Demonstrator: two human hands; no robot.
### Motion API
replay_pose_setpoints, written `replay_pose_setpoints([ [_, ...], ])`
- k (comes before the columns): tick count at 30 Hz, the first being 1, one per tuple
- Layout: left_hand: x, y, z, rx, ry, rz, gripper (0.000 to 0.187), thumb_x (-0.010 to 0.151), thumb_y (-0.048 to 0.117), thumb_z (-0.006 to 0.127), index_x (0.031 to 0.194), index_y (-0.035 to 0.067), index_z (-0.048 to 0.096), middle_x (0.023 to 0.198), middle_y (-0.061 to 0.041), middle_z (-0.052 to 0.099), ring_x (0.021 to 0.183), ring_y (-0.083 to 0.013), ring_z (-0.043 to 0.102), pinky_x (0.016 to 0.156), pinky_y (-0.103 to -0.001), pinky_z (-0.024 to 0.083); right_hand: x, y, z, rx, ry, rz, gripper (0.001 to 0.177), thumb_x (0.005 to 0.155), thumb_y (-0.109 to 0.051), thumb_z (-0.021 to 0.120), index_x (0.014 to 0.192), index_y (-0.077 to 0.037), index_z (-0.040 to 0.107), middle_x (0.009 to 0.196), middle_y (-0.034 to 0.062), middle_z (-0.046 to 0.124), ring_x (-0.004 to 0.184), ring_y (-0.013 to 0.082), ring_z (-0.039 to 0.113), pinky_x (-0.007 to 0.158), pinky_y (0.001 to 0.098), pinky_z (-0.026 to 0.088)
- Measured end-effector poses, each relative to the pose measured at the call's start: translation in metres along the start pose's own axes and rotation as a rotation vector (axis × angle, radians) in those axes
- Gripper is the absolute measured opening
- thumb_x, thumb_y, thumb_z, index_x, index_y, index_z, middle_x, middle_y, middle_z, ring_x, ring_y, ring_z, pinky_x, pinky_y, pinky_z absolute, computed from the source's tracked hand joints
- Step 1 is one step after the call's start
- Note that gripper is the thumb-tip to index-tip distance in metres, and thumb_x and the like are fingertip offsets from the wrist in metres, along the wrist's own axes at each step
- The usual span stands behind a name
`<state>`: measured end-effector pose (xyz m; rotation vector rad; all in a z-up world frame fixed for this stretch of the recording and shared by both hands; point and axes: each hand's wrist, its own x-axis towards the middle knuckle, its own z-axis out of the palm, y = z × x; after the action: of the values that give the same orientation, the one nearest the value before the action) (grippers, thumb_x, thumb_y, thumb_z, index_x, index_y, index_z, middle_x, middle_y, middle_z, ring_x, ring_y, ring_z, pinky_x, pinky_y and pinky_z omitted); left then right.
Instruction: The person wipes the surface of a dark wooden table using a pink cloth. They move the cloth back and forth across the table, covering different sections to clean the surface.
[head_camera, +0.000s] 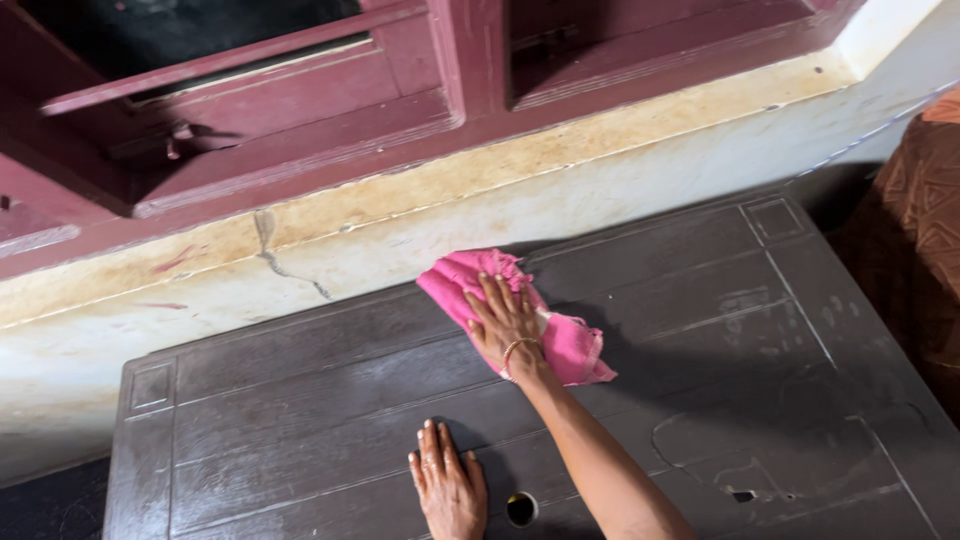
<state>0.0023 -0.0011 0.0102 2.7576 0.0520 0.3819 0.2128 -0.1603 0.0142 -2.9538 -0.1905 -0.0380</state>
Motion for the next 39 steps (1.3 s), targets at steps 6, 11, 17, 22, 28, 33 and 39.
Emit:
replay_pose_setpoints([
  [6,-0.008,-0.017,0.029,0.052,0.034,-0.013,0.066,0.085,0.03,0.06,0.143,0.0,0.051,0.156,-0.019,0.042,0.144,-0.0348,0.042,0.119,-0.056,0.029,-0.01,0.113,-0.004,-0.03,0.211,0.102,0.059,0.101,-0.052,0.04,0.155,-0.029,0.042,0.169,0.0066,0.022,0.154,0.0296,0.022,0.123,0.0572,0.016],
  [11,-0.017,-0.042,0.062,0.07,0.108,0.03,0.066,0.082,0.029,0.061,0.141,0.0,0.054,0.155,-0.02,0.046,0.142,-0.038,0.047,0.12,-0.061,0.029,-0.016,0.212,-0.02,-0.098,0.146,0.273,0.058,0.103,-0.051,0.038,0.156,-0.027,0.04,0.17,0.0083,0.024,0.156,0.03,0.023,0.123,0.0573,0.018],
  [17,-0.02,-0.067,0.09,0.047,0.212,0.068,0.066,0.077,0.031,0.062,0.136,-0.001,0.06,0.15,-0.022,0.053,0.139,-0.0383,0.051,0.119,-0.061,0.031,-0.015,0.325,-0.049,-0.112,0.055,0.482,0.063,0.105,-0.055,0.025,0.163,-0.031,0.021,0.169,0.0105,0.016,0.154,0.0347,0.016,0.122,0.0592,0.011],
  [22,-0.016,-0.075,0.098,0.076,0.275,0.109,0.061,0.079,0.033,0.06,0.13,-0.001,0.065,0.143,-0.021,0.059,0.136,-0.0362,0.054,0.119,-0.059,0.033,-0.016,0.398,-0.059,-0.062,0.059,0.621,0.063,0.103,-0.056,0.022,0.163,-0.035,0.018,0.171,0.0072,0.009,0.155,0.0335,0.012,0.124,0.0558,0.007],
  [28,-0.019,-0.078,0.097,0.075,0.255,0.108,0.063,0.076,0.032,0.06,0.129,-0.002,0.065,0.144,-0.022,0.059,0.135,-0.0383,0.055,0.119,-0.059,0.033,-0.019,0.437,-0.069,-0.054,0.092,0.725,0.064,0.102,-0.056,0.026,0.162,-0.032,0.026,0.172,0.0061,0.012,0.156,0.0318,0.012,0.124,0.0565,0.008],
  [33,-0.021,-0.078,0.097,0.043,0.245,0.113,0.064,0.076,0.029,0.061,0.132,-0.001,0.061,0.15,-0.02,0.052,0.138,-0.0391,0.053,0.12,-0.06,0.033,-0.048,0.459,-0.076,-0.026,0.155,0.783,0.065,0.102,-0.054,0.028,0.161,-0.028,0.029,0.172,0.0065,0.015,0.157,0.032,0.013,0.123,0.0588,0.01],
  [39,-0.022,-0.051,0.077,0.076,0.151,0.031,0.068,0.077,0.027,0.061,0.138,-0.003,0.057,0.155,-0.022,0.048,0.142,-0.0389,0.049,0.12,-0.062,0.03,-0.101,0.464,-0.07,-0.104,0.178,0.759,0.066,0.102,-0.051,0.027,0.163,-0.026,0.03,0.171,0.0084,0.017,0.156,0.0347,0.016,0.122,0.0631,0.011],
])
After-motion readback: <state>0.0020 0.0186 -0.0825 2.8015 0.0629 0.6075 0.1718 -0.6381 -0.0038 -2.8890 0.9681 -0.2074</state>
